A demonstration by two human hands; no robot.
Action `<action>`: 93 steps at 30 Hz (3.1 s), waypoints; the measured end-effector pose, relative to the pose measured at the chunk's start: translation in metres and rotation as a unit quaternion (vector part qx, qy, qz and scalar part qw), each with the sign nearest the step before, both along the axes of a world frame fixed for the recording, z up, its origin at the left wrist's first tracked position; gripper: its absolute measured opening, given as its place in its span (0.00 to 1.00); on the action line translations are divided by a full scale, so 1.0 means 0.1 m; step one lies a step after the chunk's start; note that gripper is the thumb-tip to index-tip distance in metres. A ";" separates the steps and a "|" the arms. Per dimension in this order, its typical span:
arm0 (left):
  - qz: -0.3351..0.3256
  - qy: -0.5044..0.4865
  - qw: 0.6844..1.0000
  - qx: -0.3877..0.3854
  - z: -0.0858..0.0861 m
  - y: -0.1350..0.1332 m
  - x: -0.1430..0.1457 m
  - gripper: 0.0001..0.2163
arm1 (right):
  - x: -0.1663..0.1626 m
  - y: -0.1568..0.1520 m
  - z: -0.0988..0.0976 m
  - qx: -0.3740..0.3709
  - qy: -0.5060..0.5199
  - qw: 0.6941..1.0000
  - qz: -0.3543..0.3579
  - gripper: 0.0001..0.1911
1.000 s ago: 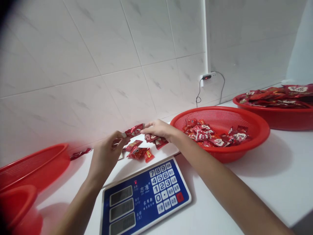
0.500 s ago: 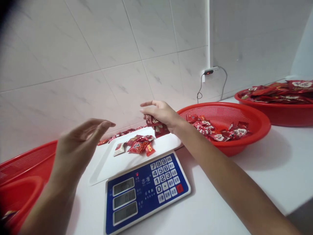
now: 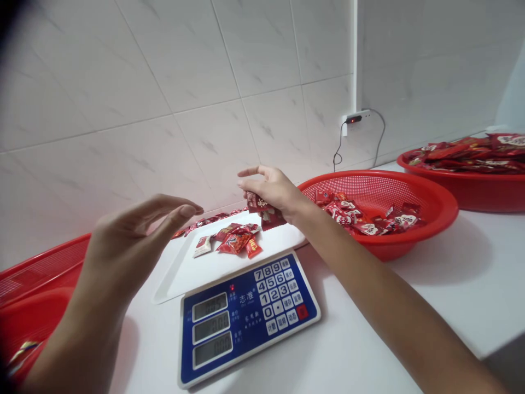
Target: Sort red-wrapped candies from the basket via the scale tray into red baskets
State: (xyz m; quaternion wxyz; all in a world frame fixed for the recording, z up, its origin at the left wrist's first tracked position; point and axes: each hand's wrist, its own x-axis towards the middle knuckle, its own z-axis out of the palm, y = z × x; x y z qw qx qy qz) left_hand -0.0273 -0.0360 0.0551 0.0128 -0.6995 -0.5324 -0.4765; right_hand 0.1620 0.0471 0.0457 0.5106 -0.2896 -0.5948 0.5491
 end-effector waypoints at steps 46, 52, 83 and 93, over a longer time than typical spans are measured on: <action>-0.001 0.061 0.994 -0.093 0.12 -0.02 -0.25 0.13 | -0.16 0.03 -0.10 -0.015 0.055 0.997 -0.055 0.06; -0.026 0.093 0.988 -0.122 0.03 0.09 -0.21 0.12 | -0.16 0.04 -0.13 -0.009 0.059 0.997 -0.042 0.06; 0.048 0.145 0.967 -0.202 -0.18 0.38 -0.26 0.22 | -0.32 0.02 -0.23 -0.031 0.103 0.993 -0.056 0.13; 0.120 0.056 0.986 -0.104 0.05 0.17 -0.43 0.20 | -0.19 0.03 -0.14 0.000 0.123 0.989 -0.075 0.13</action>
